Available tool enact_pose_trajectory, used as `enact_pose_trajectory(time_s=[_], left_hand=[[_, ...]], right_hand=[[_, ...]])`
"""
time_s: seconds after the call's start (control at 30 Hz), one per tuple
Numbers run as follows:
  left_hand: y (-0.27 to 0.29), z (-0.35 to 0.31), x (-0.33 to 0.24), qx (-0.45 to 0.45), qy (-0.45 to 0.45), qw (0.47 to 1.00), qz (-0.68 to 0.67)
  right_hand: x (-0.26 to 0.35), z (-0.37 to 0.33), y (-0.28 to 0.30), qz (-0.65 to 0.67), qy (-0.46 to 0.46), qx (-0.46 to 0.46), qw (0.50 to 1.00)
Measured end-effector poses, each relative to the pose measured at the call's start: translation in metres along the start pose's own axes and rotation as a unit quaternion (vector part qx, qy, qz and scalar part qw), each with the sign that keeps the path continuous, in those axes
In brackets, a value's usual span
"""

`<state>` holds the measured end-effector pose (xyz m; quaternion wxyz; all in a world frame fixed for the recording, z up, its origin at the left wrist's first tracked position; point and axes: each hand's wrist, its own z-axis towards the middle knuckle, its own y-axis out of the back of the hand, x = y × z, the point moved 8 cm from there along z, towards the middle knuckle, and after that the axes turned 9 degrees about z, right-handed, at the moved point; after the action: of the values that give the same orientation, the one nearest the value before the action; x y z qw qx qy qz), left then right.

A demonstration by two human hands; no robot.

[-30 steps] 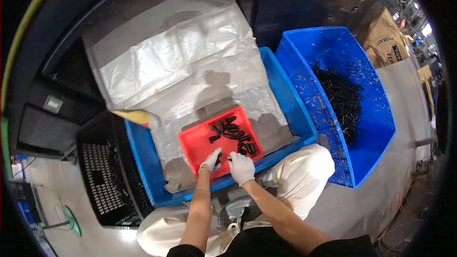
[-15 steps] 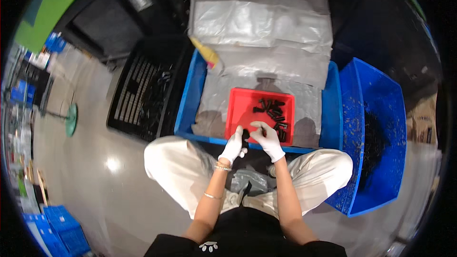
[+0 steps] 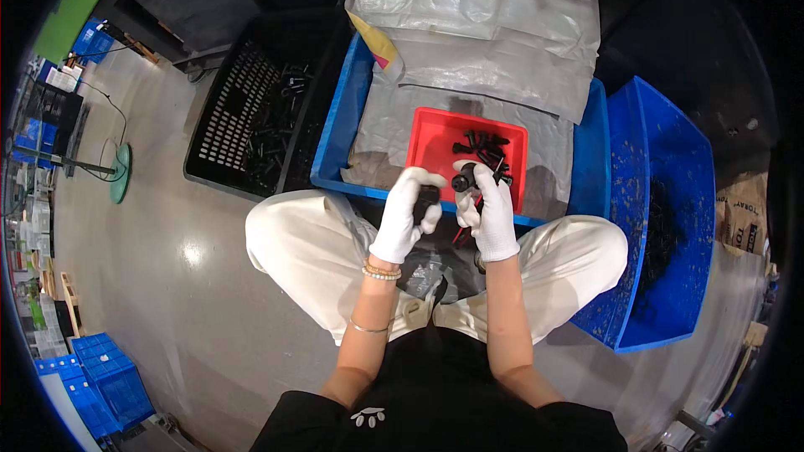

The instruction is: The worker is assembling small black plastic components by hand in a factory setting.

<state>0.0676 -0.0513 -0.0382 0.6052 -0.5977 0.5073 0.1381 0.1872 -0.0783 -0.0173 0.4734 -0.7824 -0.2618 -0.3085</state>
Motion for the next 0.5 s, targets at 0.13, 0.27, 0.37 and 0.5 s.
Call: enact_pose_trajectory(time_s=[0.13,0.27,0.37,0.5], left_hand=[[-0.011,-0.011,-0.020,0.050,-0.072,0.992,-0.086],[-0.040,-0.028,-0.067,-0.073,-0.293,0.814,0.496],[-0.007,-0.021,-0.050,-0.161,-0.215,0.896,0.354],[-0.004,-0.023,-0.052,-0.164,-0.142,0.964,0.156]], right_hand=[[-0.005,-0.012,-0.016,0.006,-0.041,0.008,0.999],[-0.014,-0.018,-0.019,-0.054,-0.042,0.004,0.998],[-0.003,-0.029,-0.039,-0.139,-0.040,0.064,0.988],[0.020,-0.041,-0.051,-0.204,0.028,0.116,0.972]])
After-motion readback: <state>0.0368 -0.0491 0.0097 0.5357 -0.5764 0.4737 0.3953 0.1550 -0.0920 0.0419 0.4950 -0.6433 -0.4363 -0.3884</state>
